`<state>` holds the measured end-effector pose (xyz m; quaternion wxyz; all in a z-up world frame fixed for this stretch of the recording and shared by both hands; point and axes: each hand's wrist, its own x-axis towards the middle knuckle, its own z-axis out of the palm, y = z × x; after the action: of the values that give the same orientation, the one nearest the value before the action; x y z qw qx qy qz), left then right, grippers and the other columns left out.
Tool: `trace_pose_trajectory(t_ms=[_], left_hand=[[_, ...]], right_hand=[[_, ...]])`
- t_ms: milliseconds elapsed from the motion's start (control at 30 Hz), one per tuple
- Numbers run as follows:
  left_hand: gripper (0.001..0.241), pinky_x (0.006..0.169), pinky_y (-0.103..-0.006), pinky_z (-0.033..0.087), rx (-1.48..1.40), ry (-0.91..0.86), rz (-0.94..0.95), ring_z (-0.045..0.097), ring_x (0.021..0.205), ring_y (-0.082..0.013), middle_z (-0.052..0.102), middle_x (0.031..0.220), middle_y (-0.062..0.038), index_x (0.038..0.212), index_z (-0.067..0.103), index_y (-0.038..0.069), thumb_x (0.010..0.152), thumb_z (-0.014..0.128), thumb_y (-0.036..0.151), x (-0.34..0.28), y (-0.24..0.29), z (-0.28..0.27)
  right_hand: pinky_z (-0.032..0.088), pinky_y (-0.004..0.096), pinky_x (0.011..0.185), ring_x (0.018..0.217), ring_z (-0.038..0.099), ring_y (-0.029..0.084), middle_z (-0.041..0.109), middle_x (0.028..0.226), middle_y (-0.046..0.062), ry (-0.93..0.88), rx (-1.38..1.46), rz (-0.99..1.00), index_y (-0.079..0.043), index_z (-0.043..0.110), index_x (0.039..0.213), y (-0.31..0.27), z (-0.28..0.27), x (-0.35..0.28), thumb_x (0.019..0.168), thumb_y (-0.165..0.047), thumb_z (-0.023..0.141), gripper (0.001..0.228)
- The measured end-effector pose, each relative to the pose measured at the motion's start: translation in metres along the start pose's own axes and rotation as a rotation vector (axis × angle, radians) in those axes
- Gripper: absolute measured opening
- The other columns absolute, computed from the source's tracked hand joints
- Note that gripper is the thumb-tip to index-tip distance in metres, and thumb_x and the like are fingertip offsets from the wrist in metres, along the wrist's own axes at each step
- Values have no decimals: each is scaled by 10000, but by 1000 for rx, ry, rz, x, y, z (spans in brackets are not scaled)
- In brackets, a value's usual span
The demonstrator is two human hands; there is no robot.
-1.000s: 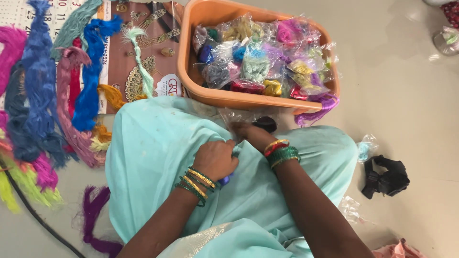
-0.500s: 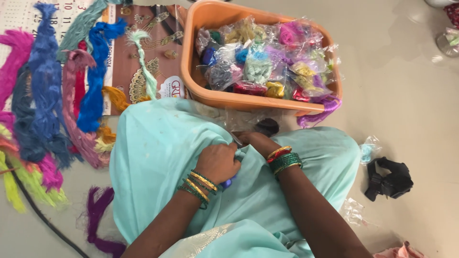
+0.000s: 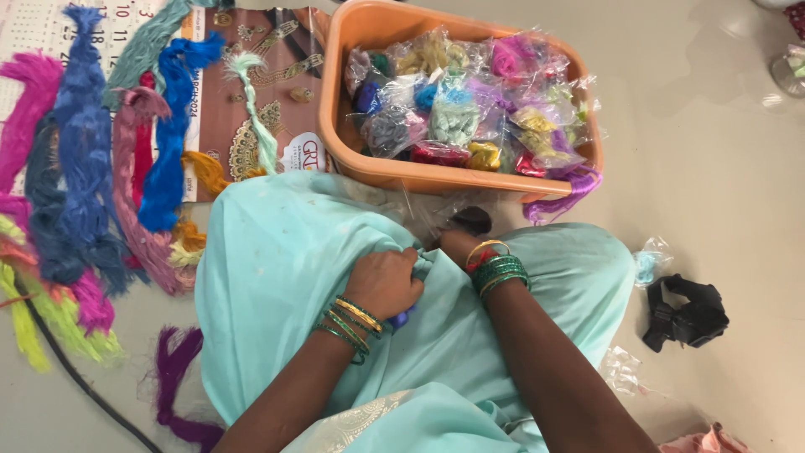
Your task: The person knots various colored ribbons and places them into individual plastic bags.
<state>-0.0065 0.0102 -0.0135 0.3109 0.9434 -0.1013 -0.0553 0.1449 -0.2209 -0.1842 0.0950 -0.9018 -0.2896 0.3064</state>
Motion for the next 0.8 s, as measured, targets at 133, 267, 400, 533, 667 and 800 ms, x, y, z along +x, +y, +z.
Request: trace_pose_trajectory(t_ms=[133, 267, 400, 533, 667, 800], left_hand=[[269, 714, -543, 526, -3, 13, 5, 681, 765, -398, 709, 811, -186, 939, 642, 34, 769, 630, 242, 1, -1, 3], [270, 723, -537, 528, -20, 5, -14, 679, 773, -399, 712, 819, -183, 938, 637, 35, 765, 630, 242, 2, -2, 1], [279, 722, -542, 524, -47, -24, -25, 679, 780, -402, 712, 825, -186, 957, 631, 40, 769, 632, 246, 2, -1, -5], [298, 717, -538, 529, -59, -53, -51, 682, 788, -400, 713, 828, -186, 980, 624, 41, 768, 633, 250, 4, -2, -4], [283, 724, -551, 519, -67, 15, -11, 678, 797, -407, 718, 841, -184, 968, 646, 54, 776, 625, 260, -2, -7, -5], [312, 701, -554, 515, -149, 61, 29, 679, 796, -407, 720, 831, -180, 995, 653, 71, 762, 628, 277, -8, -5, -16]], right_hand=[[527, 460, 916, 1028, 678, 415, 684, 1128, 258, 143, 165, 23, -4, 768, 1013, -9, -19, -8, 821, -258, 711, 323], [532, 414, 944, 1101, 669, 378, 694, 1192, 241, 487, -26, 537, 9, 700, 1192, 155, 29, 32, 959, -155, 550, 323], [535, 393, 928, 1089, 667, 327, 684, 1217, 194, 526, -60, 567, 0, 666, 1253, 197, 32, 86, 995, -129, 508, 328], [522, 409, 901, 1075, 630, 306, 658, 1222, 163, 488, 422, 570, -38, 644, 1249, 178, 5, 81, 857, -182, 666, 419], [519, 391, 865, 1019, 629, 278, 662, 1140, 157, 586, 679, 489, -19, 646, 1161, 114, -23, 29, 795, -149, 745, 401], [546, 356, 799, 901, 685, 228, 734, 968, 147, 784, 554, 382, -1, 695, 1003, 0, -78, -73, 852, -155, 770, 228]])
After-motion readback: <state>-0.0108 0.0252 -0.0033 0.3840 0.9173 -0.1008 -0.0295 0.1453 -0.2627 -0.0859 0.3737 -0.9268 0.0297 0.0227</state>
